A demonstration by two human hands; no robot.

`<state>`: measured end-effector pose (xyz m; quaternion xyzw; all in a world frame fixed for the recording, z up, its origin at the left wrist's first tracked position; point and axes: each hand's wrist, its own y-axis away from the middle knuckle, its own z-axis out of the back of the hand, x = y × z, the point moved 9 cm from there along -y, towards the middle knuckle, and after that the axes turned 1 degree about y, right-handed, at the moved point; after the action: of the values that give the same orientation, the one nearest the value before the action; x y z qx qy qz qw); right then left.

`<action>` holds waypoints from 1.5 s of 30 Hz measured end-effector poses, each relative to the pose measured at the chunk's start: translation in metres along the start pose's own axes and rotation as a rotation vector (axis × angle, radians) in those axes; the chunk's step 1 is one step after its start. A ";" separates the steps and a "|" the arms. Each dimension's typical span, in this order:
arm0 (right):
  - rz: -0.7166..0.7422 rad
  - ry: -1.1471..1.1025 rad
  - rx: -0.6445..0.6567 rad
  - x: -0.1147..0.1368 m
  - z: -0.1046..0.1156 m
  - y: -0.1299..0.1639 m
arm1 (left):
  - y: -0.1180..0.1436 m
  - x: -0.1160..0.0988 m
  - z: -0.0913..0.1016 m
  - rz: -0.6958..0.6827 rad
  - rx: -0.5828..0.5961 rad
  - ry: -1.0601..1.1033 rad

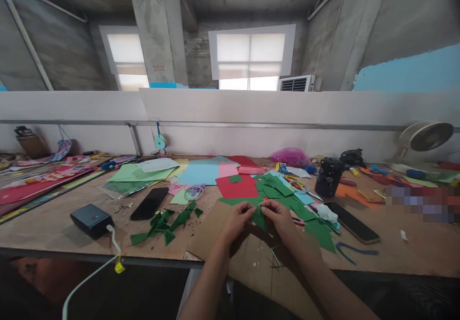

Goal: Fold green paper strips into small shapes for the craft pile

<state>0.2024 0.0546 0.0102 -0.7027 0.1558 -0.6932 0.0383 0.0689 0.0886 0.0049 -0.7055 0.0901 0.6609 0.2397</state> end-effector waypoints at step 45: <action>0.020 0.101 0.025 -0.001 -0.004 -0.001 | 0.001 -0.007 -0.001 -0.094 -0.023 -0.247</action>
<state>0.1989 0.0566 0.0093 -0.6647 0.1560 -0.7292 0.0461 0.0687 0.0854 0.0110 -0.6247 0.0190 0.7319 0.2715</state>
